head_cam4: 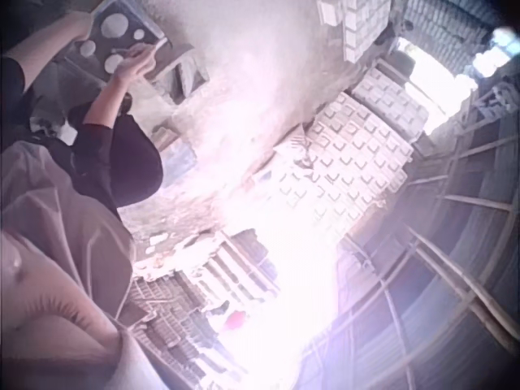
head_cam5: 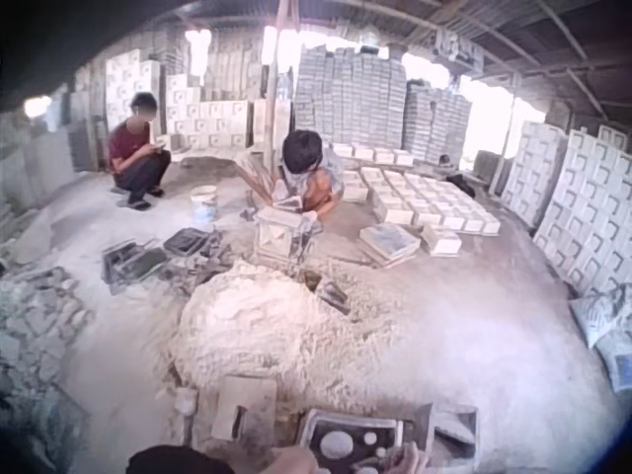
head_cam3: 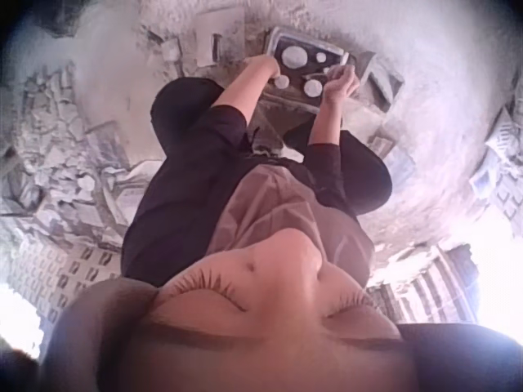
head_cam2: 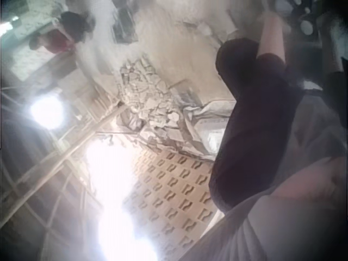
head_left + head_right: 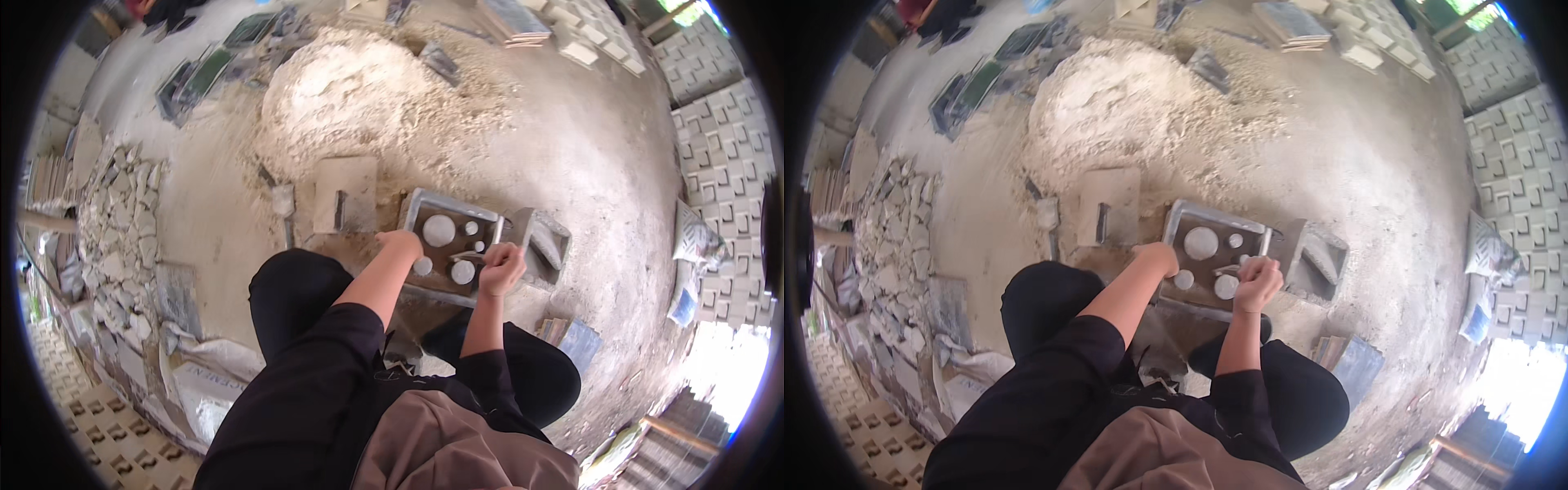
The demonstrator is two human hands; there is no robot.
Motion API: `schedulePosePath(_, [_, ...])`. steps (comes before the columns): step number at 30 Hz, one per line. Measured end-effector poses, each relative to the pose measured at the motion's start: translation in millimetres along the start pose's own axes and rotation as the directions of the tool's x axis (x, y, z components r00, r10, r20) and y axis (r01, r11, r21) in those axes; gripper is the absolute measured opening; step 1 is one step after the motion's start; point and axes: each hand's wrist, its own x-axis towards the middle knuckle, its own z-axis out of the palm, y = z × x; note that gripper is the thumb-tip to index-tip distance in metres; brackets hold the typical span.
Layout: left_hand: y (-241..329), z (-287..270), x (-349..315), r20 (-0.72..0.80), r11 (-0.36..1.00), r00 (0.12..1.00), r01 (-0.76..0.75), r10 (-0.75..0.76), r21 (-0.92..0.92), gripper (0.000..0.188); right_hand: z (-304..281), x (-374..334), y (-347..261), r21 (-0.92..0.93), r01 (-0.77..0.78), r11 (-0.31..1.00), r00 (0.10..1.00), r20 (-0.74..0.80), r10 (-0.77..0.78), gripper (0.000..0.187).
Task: The person prepares circular molds within a square frame by placing white powder around them and using a small metal scraper to level and shape the material.
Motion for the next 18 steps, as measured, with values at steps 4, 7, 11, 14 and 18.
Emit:
schedulePosePath(4, [0,2,-8,-0.054,1.0,0.998,0.024,-0.024,-0.012,0.039,2,11,-11,0.043,-0.063,0.997,0.997,0.048,0.061,0.047])
schedulePosePath(7, [7,-10,-12,-0.002,1.0,1.0,0.009,-0.009,-0.021,0.042,-5,4,-13,0.028,0.021,0.999,0.999,0.028,-0.022,0.048])
schedulePosePath(11, [-6,-6,-6,-0.049,0.999,0.999,0.013,-0.015,-0.041,0.041,0,11,1,0.054,-0.103,0.993,0.991,0.094,0.097,0.047])
schedulePosePath(14, [1,-5,-14,-0.09,0.999,0.996,0.027,-0.029,-0.025,0.041,1,11,-14,0.097,-0.056,0.994,0.997,0.066,0.05,0.048])
schedulePosePath(18, [0,-12,-9,0.004,0.999,0.999,0.037,-0.037,-0.026,0.041,-1,18,1,0.031,-0.162,0.986,0.984,0.085,0.158,0.048])
